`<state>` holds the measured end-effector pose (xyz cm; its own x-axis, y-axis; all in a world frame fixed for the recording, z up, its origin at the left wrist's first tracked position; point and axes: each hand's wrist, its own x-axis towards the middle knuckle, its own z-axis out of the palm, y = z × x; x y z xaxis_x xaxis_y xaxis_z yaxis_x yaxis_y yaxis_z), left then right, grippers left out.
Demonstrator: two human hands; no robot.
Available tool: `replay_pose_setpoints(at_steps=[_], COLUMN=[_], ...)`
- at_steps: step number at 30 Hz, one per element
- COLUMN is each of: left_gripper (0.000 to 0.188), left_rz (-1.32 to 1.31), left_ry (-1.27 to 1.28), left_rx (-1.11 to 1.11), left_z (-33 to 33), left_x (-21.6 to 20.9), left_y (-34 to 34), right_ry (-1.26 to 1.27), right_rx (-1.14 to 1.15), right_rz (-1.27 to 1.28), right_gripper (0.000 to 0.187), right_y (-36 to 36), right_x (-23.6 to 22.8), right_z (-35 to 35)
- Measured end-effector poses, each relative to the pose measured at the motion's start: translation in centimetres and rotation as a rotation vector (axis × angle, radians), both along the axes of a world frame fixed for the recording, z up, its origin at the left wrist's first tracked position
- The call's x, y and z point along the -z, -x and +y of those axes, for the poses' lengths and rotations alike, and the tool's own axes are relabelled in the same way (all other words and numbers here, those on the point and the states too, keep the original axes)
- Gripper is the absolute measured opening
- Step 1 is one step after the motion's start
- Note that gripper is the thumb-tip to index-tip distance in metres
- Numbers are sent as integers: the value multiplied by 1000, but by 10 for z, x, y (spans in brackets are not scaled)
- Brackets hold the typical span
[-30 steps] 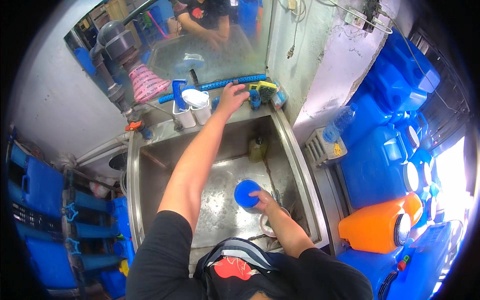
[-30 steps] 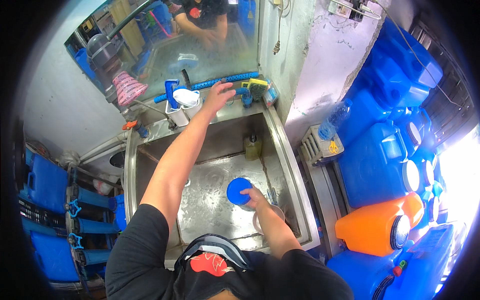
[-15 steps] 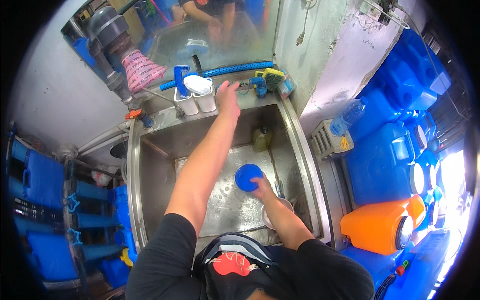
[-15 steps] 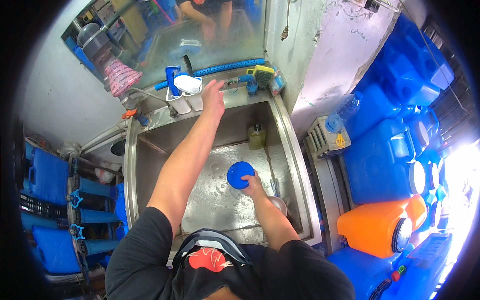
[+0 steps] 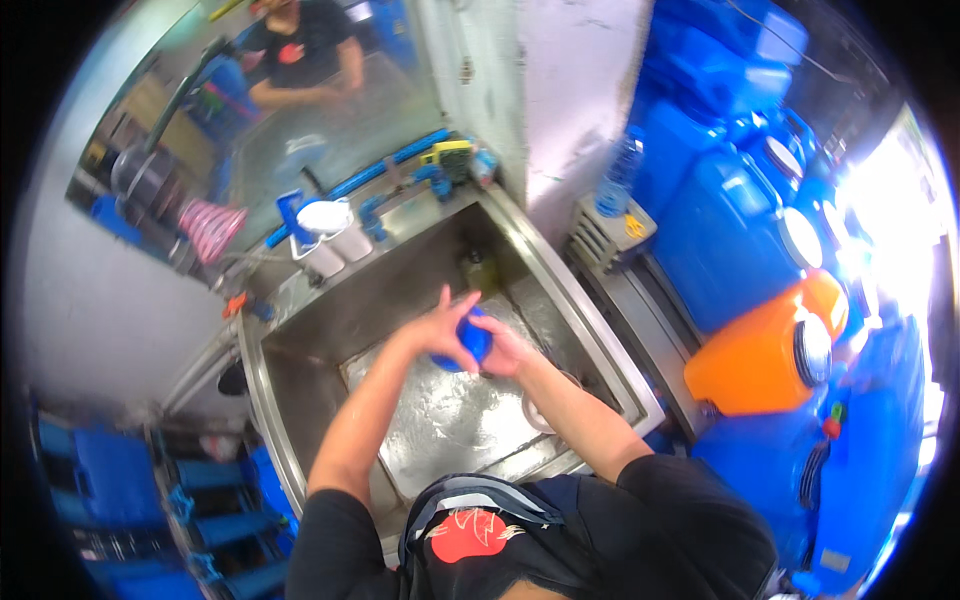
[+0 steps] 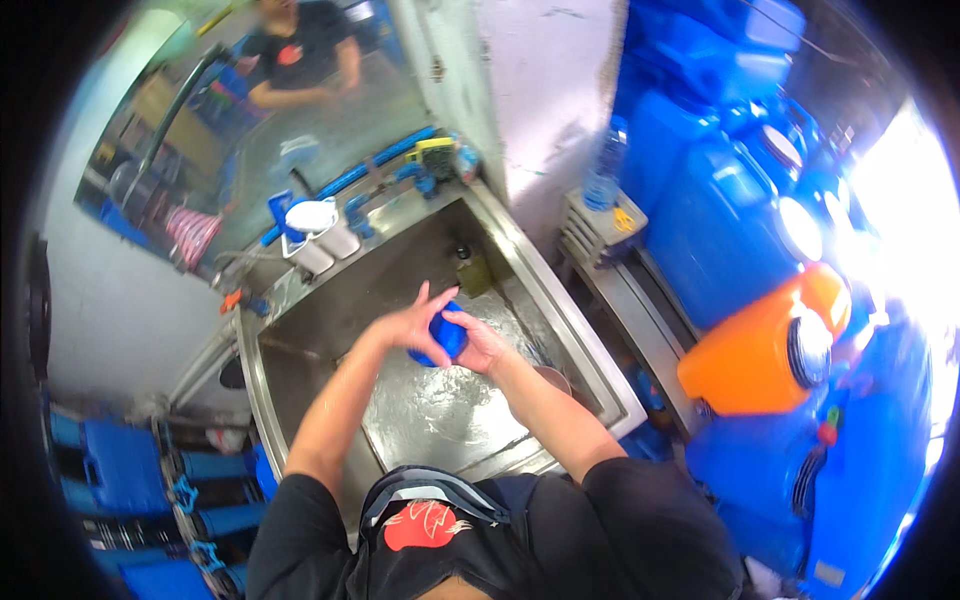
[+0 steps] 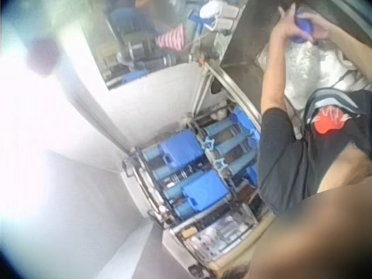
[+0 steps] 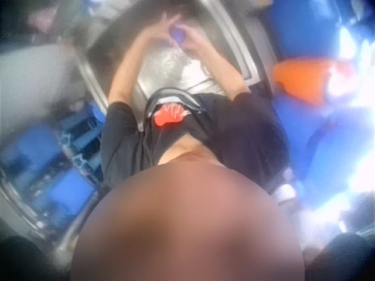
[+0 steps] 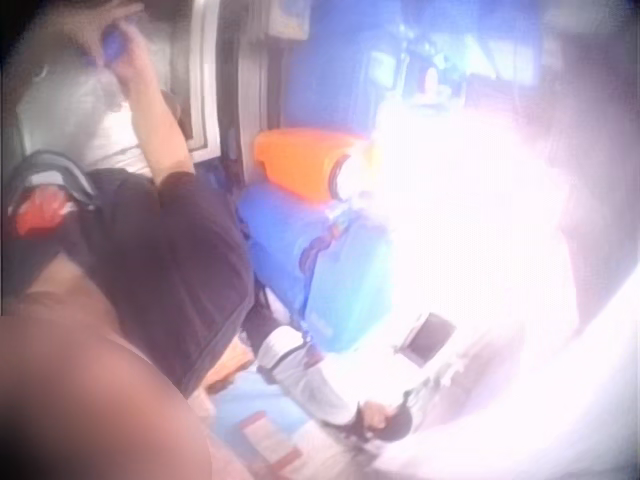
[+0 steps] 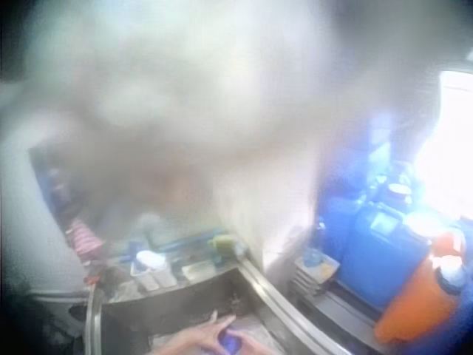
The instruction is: The person washes a blue plastic container and a small blue lid in a stainless steel sink. They rinse the container, scrub it with a sponge, rinse again, and place it on a shelf. The person also washes the lid under running water and places it on the shelf.
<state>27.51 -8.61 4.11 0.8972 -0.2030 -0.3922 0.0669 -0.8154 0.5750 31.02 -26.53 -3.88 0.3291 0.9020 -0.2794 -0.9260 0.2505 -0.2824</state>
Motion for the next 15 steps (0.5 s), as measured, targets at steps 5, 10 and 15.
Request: replay_pose_setpoints(at_steps=[5,10,15], left_gripper=[136,125,130], left_rz=[-169,-211,-505], left_ry=[547,823,622], left_rx=[-326,-581,-542], left_z=[-27,-31,-52], left_x=[-6,-17,-16], left_y=[68,120,162], right_ry=[361,372,157], right_rx=[-18,-35,-37], right_rz=[-444,-496,-356], right_gripper=[87,70,90], right_y=[32,78,128], right_x=[-27,-35,-55], right_z=[-3,-10,-15])
